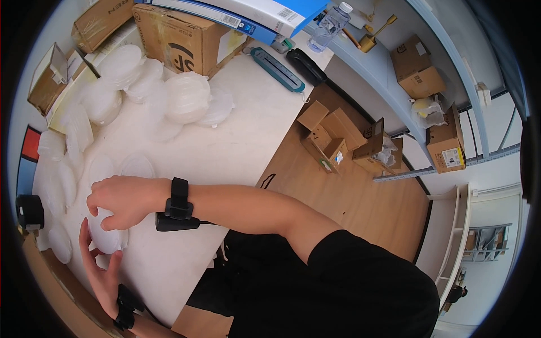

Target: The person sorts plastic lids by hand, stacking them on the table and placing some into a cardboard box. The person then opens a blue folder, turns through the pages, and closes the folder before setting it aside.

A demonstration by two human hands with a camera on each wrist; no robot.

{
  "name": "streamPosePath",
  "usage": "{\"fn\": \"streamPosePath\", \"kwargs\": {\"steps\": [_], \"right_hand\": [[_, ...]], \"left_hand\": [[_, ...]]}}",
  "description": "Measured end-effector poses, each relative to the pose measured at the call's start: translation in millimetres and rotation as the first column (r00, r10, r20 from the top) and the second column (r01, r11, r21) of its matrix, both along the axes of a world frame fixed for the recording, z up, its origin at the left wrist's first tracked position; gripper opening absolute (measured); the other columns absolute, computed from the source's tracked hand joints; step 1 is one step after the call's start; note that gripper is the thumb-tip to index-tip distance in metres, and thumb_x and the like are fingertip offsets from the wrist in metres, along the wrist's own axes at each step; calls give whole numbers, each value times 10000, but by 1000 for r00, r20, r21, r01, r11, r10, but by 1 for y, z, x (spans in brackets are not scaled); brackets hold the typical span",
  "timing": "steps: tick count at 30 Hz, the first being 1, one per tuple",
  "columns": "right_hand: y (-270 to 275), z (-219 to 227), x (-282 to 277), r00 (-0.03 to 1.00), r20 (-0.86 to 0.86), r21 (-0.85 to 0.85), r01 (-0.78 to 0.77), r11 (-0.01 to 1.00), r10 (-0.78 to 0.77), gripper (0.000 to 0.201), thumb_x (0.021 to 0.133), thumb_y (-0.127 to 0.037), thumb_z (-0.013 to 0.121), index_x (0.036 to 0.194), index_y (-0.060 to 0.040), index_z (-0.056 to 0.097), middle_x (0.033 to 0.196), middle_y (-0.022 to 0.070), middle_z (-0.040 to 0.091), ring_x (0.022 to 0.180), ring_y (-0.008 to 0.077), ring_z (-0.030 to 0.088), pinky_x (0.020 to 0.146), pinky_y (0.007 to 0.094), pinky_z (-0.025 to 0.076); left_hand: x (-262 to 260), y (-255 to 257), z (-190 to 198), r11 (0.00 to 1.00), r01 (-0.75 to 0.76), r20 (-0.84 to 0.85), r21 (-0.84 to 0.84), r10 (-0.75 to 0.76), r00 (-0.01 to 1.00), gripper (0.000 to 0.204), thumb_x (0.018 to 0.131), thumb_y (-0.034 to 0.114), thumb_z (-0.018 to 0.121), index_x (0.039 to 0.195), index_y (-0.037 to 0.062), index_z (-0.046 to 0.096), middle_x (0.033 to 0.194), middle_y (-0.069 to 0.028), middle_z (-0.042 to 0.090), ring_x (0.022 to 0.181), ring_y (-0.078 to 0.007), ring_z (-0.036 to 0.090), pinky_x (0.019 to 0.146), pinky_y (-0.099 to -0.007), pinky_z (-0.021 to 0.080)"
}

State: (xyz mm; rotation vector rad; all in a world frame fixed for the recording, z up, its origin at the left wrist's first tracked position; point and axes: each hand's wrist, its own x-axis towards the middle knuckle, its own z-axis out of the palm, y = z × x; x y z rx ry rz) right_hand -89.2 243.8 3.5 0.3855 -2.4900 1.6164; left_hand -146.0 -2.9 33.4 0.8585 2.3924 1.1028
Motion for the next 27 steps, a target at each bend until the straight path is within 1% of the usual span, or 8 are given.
{"fn": "streamPosePath", "kwargs": {"steps": [7, 8, 11, 16, 18, 22, 25, 27], "right_hand": [[-4, -4, -4, 999, -16, 37, 31, 999, -30, 380, 829, -242, 676, 1138, -22, 700, 1083, 199, 687, 1070, 371, 650, 889, 463, 532], [-5, -4, -6, 1000, -22, 45, 22, 999, -21, 388, 825, -245, 673, 1140, -21, 700, 1066, 197, 693, 1064, 371, 653, 887, 467, 534], [-3, -3, -7, 1000, -3, 68, 16, 998, -15, 408, 815, -254, 673, 1145, -17, 702, 1043, 194, 702, 1050, 371, 661, 879, 473, 537], [-5, -1, -8, 1000, 7, 64, -9, 998, 9, 441, 808, -263, 688, 1173, -14, 695, 1053, 198, 702, 1032, 378, 669, 883, 475, 542], [-7, -5, -8, 999, -31, 14, 33, 999, -33, 464, 812, -254, 693, 1209, -14, 683, 1077, 205, 696, 1044, 381, 666, 899, 472, 543], [-8, -3, -6, 998, -42, 14, 39, 999, -38, 482, 818, -246, 701, 1240, -14, 671, 1117, 206, 684, 1054, 385, 664, 912, 470, 544], [-7, -2, -5, 1000, -8, 56, 21, 998, -21, 473, 809, -237, 704, 1228, -18, 682, 1148, 203, 670, 1080, 379, 655, 906, 469, 546], [-7, -2, -6, 999, 21, 87, -37, 996, 35, 456, 782, -197, 719, 1204, -25, 698, 1166, 197, 661, 1112, 368, 644, 899, 468, 547]], "left_hand": [[-5, -8, -3, 996, 72, -38, -54, -74, 996, 944, 698, 16, 722, 1582, 57, 395, 1573, -102, 465, 1371, -243, 478, 1052, -396, 412], [-11, -13, -9, 994, 104, -23, -41, -105, 994, 941, 729, 85, 712, 1607, 84, 373, 1604, -90, 433, 1407, -258, 440, 1032, -398, 430], [-18, -18, -17, 995, 93, -29, -38, -94, 995, 930, 740, 67, 700, 1609, 78, 369, 1617, -89, 423, 1443, -263, 419, 1042, -405, 434], [-20, -19, -16, 991, 123, -54, -50, -126, 991, 915, 751, 77, 700, 1606, 73, 373, 1631, -83, 416, 1434, -250, 426, 1031, -391, 437], [-17, -18, -13, 991, 123, -54, -56, -126, 991, 909, 757, 83, 702, 1605, 69, 374, 1634, -80, 414, 1425, -242, 435, 1025, -383, 439], [-15, -13, -14, 992, 116, -22, -57, -117, 993, 899, 772, 104, 713, 1604, 67, 375, 1625, -69, 429, 1371, -217, 487, 1012, -359, 442], [-14, -12, -9, 990, 121, -25, -72, -123, 992, 877, 778, 109, 718, 1591, 65, 391, 1610, -64, 445, 1328, -209, 512, 1008, -350, 443], [-13, -11, -9, 990, 114, -15, -85, -116, 993, 860, 782, 110, 720, 1581, 62, 404, 1602, -62, 454, 1309, -208, 520, 1006, -347, 443]]}}
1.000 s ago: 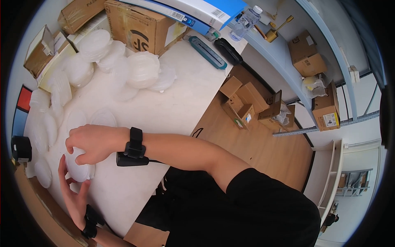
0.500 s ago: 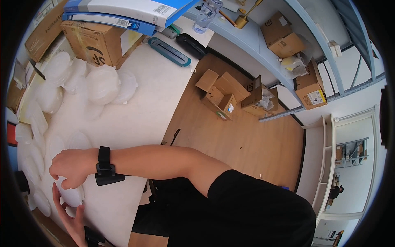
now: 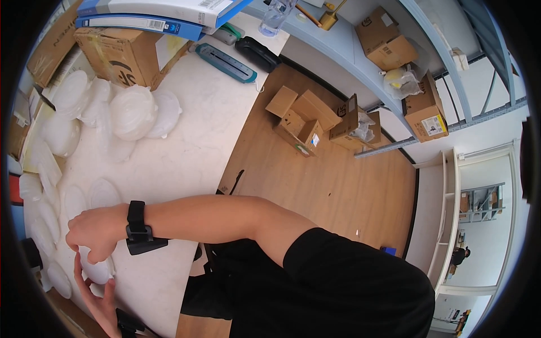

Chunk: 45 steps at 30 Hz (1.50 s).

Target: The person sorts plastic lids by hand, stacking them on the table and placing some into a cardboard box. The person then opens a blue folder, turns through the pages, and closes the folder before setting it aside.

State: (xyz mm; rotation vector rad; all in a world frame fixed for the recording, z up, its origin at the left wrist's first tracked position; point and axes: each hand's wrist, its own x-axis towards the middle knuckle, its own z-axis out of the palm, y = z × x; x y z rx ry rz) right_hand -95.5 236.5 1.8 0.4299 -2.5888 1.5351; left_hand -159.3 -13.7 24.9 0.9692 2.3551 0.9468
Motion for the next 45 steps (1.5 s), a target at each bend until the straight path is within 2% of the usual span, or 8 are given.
{"fn": "streamPosePath", "kwargs": {"steps": [11, 19, 22, 24, 28, 31, 33, 45], "right_hand": [[-1, -13, -6, 998, -12, 165, -64, 984, 67, 477, 735, -140, 725, 1210, -111, 729, 1172, 158, 665, 1143, 366, 604, 898, 461, 552], [0, -14, -14, 996, -12, 127, -89, 988, 91, 469, 740, -261, 771, 1188, -123, 739, 1118, 149, 689, 1172, 368, 596, 915, 475, 547], [2, -17, -25, 989, -139, -53, 36, 998, -43, 391, 748, -243, 762, 1110, -96, 744, 1053, 155, 683, 1134, 368, 587, 909, 468, 533], [6, -21, -30, 885, -308, -213, 293, 932, -349, 265, 741, -165, 752, 973, -44, 711, 1003, 160, 650, 1076, 367, 562, 902, 440, 503], [11, -19, -29, 815, -196, -305, 478, 824, -546, 195, 723, -75, 735, 892, -25, 651, 1019, 160, 605, 1085, 359, 510, 923, 412, 463], [12, -15, -21, 792, -155, -279, 538, 795, -591, 198, 710, -31, 724, 882, -20, 627, 1088, 169, 576, 1138, 369, 467, 977, 413, 429], [12, -20, -22, 774, -194, -134, 588, 797, -603, 223, 702, -25, 726, 904, -23, 632, 1122, 173, 565, 1165, 373, 441, 1025, 429, 396], [20, -10, -1, 910, -58, 183, 414, 892, -410, 309, 691, -112, 739, 985, -21, 708, 1121, 197, 630, 1218, 390, 480, 1139, 484, 330]], "left_hand": [[19, 15, 26, 994, 70, -136, -85, -81, 987, 704, 917, 126, 795, 1533, 38, 466, 1534, -164, 518, 1311, -326, 541, 1026, -436, 483], [15, 13, 22, 993, 114, -143, -24, -117, 983, 681, 922, 142, 782, 1519, 24, 478, 1499, -177, 544, 1305, -299, 544, 975, -398, 489], [13, 11, 20, 990, 130, -208, -61, -140, 968, 667, 931, 159, 777, 1516, 26, 485, 1497, -183, 544, 1290, -289, 547, 956, -386, 490], [14, 12, 20, 990, 129, -175, -47, -136, 975, 667, 919, 153, 792, 1505, 25, 498, 1492, -183, 549, 1280, -282, 547, 934, -375, 494], [13, 11, 18, 992, 127, -174, -21, -129, 976, 701, 907, 145, 809, 1519, 30, 487, 1495, -181, 540, 1230, -282, 567, 911, -357, 498], [12, 10, 14, 994, 108, -240, 9, -102, 965, 512, 896, 135, 802, 1359, 24, 616, 1304, -160, 644, 1052, -288, 636, 803, -340, 523], [4, 3, 7, 995, 92, -60, -24, -93, 994, 768, 820, 146, 735, 1526, 38, 453, 1567, -93, 479, 1397, -259, 460, 1049, -397, 392], [18, 10, 20, 999, 29, -86, -15, -30, 996, 751, 760, 149, 761, 1472, 70, 536, 1555, -139, 486, 1374, -292, 482, 1006, -375, 411]]}}
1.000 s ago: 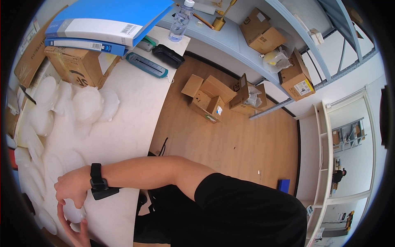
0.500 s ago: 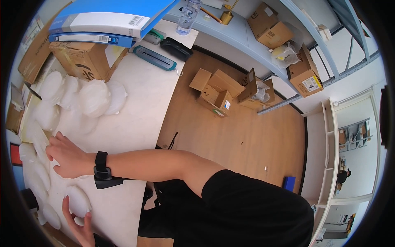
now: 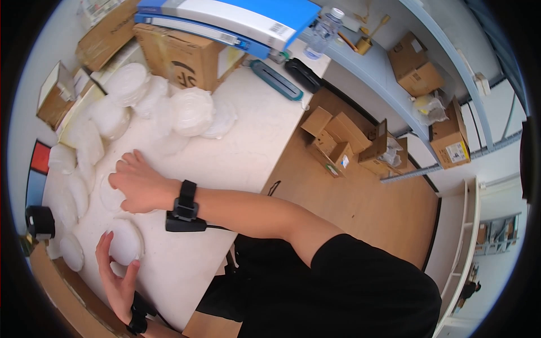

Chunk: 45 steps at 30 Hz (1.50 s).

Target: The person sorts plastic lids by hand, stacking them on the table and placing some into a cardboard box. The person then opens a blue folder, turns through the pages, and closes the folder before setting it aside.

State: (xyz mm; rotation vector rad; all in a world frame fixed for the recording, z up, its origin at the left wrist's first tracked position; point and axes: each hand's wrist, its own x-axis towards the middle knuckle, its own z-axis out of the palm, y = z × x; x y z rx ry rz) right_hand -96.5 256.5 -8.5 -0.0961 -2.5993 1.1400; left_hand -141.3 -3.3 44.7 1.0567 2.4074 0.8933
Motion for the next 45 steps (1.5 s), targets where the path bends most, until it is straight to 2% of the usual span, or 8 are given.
{"fn": "streamPosePath", "kwargs": {"steps": [7, 11, 16, 20, 27, 36, 38, 45], "right_hand": [[12, -2, 6, 999, -19, 66, -42, 997, 43, 398, 706, -133, 782, 1094, -95, 698, 1190, 131, 631, 1163, 386, 514, 1023, 434, 452], [15, 18, 13, 995, 95, 19, -44, 999, 41, 403, 756, -130, 765, 1146, -65, 683, 1206, 151, 619, 1146, 389, 528, 1008, 450, 464], [22, 41, 18, 956, 287, -5, -69, 998, 67, 433, 776, -162, 765, 1187, -64, 668, 1141, 134, 611, 1132, 335, 535, 988, 411, 482], [27, 54, 22, 876, 452, 22, -199, 980, 168, 497, 746, -195, 807, 1207, -82, 661, 1129, 116, 597, 1158, 312, 525, 994, 390, 480], [40, 57, 33, 830, 434, 127, -443, 888, 351, 549, 703, -172, 846, 1201, -85, 633, 1119, 98, 579, 1146, 304, 516, 990, 375, 471], [37, 55, 26, 759, 508, 64, -504, 861, 407, 399, 746, -76, 809, 1079, -50, 590, 1055, 82, 572, 1112, 285, 528, 972, 371, 464], [37, 51, 28, 796, 410, 15, -494, 869, 445, 280, 801, -50, 716, 1055, -40, 599, 1022, 103, 615, 1057, 320, 572, 899, 390, 485], [35, 49, 23, 846, 403, -8, -379, 925, 350, 111, 850, -26, 652, 958, -2, 657, 879, 142, 674, 826, 324, 644, 768, 402, 523]], "left_hand": [[3, 3, 3, 999, 10, -32, 35, -9, 999, 749, 746, 137, 866, 1432, 70, 574, 1520, -194, 487, 1352, -350, 502, 1065, -418, 453], [2, 0, 6, 1000, -13, -79, -3, 13, 997, 729, 771, 173, 879, 1431, 85, 581, 1525, -203, 482, 1360, -376, 479, 1077, -436, 469], [3, -1, 7, 999, 5, 22, 37, -6, 1000, 728, 797, 199, 876, 1453, 123, 571, 1558, -165, 459, 1381, -338, 473, 1073, -412, 478], [3, -3, 6, 998, 3, 5, 57, -4, 1000, 725, 801, 201, 874, 1454, 125, 569, 1555, -165, 465, 1399, -343, 459, 1093, -418, 474], [2, -5, 0, 997, 42, -73, 69, -37, 997, 711, 803, 201, 872, 1446, 130, 576, 1546, -170, 477, 1401, -353, 457, 1051, -411, 507], [1, -3, 2, 998, 41, -62, 50, -38, 997, 714, 798, 210, 873, 1441, 125, 577, 1546, -174, 478, 1392, -358, 461, 1069, -412, 494], [1, -3, 3, 998, 43, -67, 50, -39, 997, 714, 798, 212, 872, 1441, 122, 576, 1544, -176, 479, 1393, -359, 460, 1077, -413, 489], [3, -2, 3, 999, 35, -55, 41, -33, 998, 718, 790, 206, 871, 1438, 109, 575, 1545, -180, 479, 1402, -365, 448, 1112, -432, 458]]}}
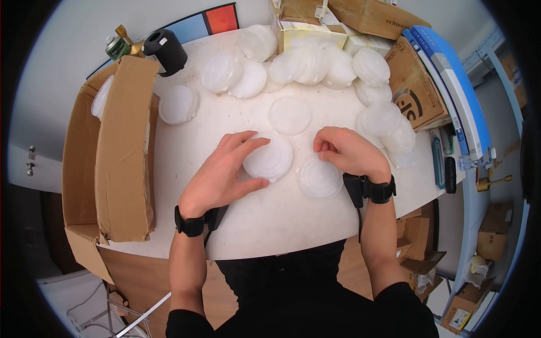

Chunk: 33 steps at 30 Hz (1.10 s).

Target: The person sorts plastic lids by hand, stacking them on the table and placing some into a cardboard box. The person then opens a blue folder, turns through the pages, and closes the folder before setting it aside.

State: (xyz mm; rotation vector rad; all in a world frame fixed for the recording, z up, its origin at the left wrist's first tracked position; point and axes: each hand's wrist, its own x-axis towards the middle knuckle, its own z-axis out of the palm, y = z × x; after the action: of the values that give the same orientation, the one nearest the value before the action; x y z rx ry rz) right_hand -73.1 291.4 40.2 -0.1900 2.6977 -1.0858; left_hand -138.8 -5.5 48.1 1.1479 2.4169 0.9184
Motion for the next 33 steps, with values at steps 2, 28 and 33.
{"fn": "streamPosePath", "kwargs": {"steps": [2, 28, 33], "right_hand": [[0, 1, -1, 999, 29, 5, 33, 999, -33, 96, 873, -43, 636, 946, 7, 672, 829, 154, 694, 775, 323, 660, 729, 405, 529], [-6, 9, 2, 993, -99, -204, 39, 978, -60, 123, 991, -107, 597, 964, 13, 596, 803, 166, 654, 710, 281, 601, 682, 374, 488], [-19, -4, -2, 992, -82, -226, 73, 971, -93, 127, 997, -111, 605, 973, 12, 589, 769, 154, 655, 672, 257, 593, 655, 364, 482]], "left_hand": [[-1, 0, 0, 1000, -1, 4, 1, 1, 1000, 721, 788, 204, 873, 1438, 110, 576, 1546, -180, 479, 1403, -365, 447, 1117, -434, 453], [0, 1, 7, 998, -23, 92, 57, 18, 996, 911, 729, 164, 905, 1536, 120, 486, 1388, -130, 593, 1297, -316, 515, 1081, -402, 463], [1, 2, 7, 997, 19, 59, 69, -23, 998, 986, 711, 170, 917, 1571, 118, 438, 1372, -140, 595, 1284, -314, 518, 1083, -399, 459]]}}
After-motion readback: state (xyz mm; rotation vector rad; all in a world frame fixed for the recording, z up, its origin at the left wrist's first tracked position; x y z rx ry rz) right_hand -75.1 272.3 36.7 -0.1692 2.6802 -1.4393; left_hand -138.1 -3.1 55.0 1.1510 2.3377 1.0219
